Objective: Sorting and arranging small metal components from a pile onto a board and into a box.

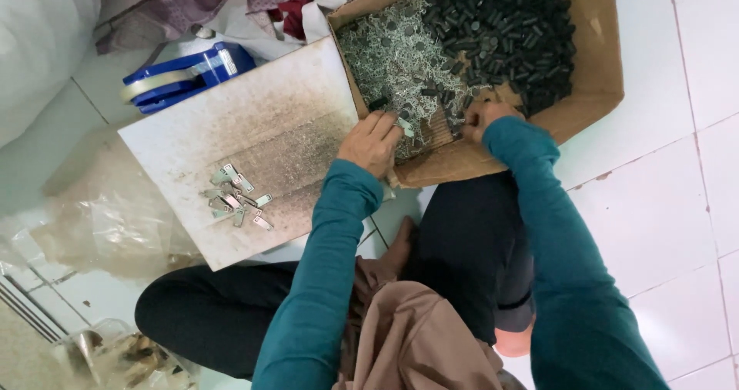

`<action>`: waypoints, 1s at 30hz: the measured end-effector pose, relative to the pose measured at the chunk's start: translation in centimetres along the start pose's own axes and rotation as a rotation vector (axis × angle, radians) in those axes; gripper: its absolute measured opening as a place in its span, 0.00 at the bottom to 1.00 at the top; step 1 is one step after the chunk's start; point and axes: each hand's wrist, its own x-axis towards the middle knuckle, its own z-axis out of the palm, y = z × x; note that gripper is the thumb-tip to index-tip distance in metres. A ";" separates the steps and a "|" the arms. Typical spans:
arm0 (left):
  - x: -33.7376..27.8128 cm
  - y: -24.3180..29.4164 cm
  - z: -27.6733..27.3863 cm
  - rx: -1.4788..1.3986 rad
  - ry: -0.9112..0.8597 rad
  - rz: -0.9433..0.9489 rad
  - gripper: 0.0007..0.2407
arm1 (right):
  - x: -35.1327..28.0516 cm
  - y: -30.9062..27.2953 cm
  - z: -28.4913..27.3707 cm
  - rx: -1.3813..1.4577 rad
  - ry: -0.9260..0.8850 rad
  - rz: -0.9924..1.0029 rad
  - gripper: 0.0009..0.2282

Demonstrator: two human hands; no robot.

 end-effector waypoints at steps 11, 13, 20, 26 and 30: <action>-0.8 0.0 0.7 -0.016 0.058 0.022 0.03 | -12.4 -10.1 -3.7 2.086 -0.105 -0.473 0.08; -0.8 0.5 -0.4 -0.038 0.070 0.027 0.03 | -12.7 -10.0 -3.0 2.169 -0.071 -0.436 0.07; -6.0 6.6 -3.3 -0.565 0.129 -0.336 0.09 | -14.1 -10.1 -0.5 2.624 -0.129 -0.297 0.07; -12.7 10.0 -11.1 -0.840 -0.034 -0.641 0.17 | -20.9 -15.4 -3.4 2.715 -0.340 -0.307 0.17; -18.8 11.7 -14.6 -0.858 0.083 -0.825 0.15 | -21.0 -18.7 -1.4 2.610 -0.399 -0.298 0.18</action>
